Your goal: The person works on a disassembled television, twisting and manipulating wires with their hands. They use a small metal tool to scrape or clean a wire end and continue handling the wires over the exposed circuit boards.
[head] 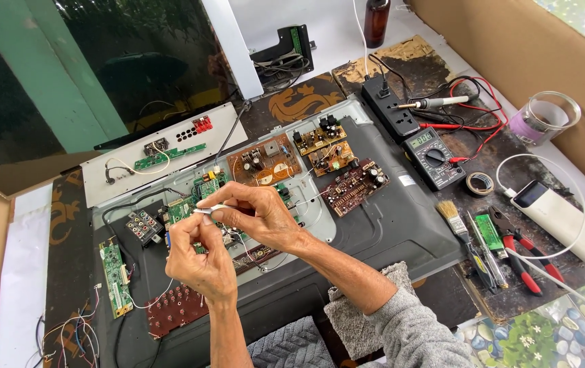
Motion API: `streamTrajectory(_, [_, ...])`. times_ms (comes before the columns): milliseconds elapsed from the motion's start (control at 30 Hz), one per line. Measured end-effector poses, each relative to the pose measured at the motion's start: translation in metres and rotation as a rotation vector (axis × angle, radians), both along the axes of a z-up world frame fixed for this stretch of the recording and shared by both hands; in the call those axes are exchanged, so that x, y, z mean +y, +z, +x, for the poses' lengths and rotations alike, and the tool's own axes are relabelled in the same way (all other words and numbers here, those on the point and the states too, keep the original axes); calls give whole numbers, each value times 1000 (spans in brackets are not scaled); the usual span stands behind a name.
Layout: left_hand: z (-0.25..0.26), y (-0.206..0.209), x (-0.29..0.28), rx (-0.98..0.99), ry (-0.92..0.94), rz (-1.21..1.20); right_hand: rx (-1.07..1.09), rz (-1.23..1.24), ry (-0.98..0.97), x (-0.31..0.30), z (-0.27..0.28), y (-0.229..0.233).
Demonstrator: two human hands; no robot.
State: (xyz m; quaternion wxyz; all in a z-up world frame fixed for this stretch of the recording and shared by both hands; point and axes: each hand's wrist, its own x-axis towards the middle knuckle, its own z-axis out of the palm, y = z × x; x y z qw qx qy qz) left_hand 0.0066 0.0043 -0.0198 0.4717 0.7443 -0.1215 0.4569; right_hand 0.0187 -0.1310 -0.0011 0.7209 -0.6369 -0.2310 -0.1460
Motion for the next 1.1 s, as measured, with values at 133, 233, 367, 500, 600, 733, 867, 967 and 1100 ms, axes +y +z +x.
streamTrajectory(133, [-2, 4, -2, -3, 15, 8, -1, 10, 0, 3, 0, -3])
streamTrajectory(233, [-6, 7, -2, -7, 19, 21, -3, 10, 23, 4, 2, -3])
streamTrajectory(367, [-8, 15, -4, 21, -25, -18, -1, 7, 45, 0, 3, 2])
streamTrajectory(500, [-14, 15, -1, 95, 5, -27, -87, -114, 61, -9, -3, 15])
streamTrajectory(600, [-15, 16, -1, 128, 35, 6, -128, -181, 92, -11, -2, 16])
streamTrajectory(733, [-15, 17, -1, 94, 52, 86, -130, -176, 119, -13, -1, 18])
streamTrajectory(867, [-4, 12, 1, -4, 54, 70, -75, -86, 22, -5, -1, 10])
streamTrajectory(967, [-3, 10, -1, -19, 55, 45, -59, -58, 1, -2, -1, 9])
streamTrajectory(1100, [-3, 8, -2, -37, 74, 47, -40, -34, -21, 2, -1, 5])
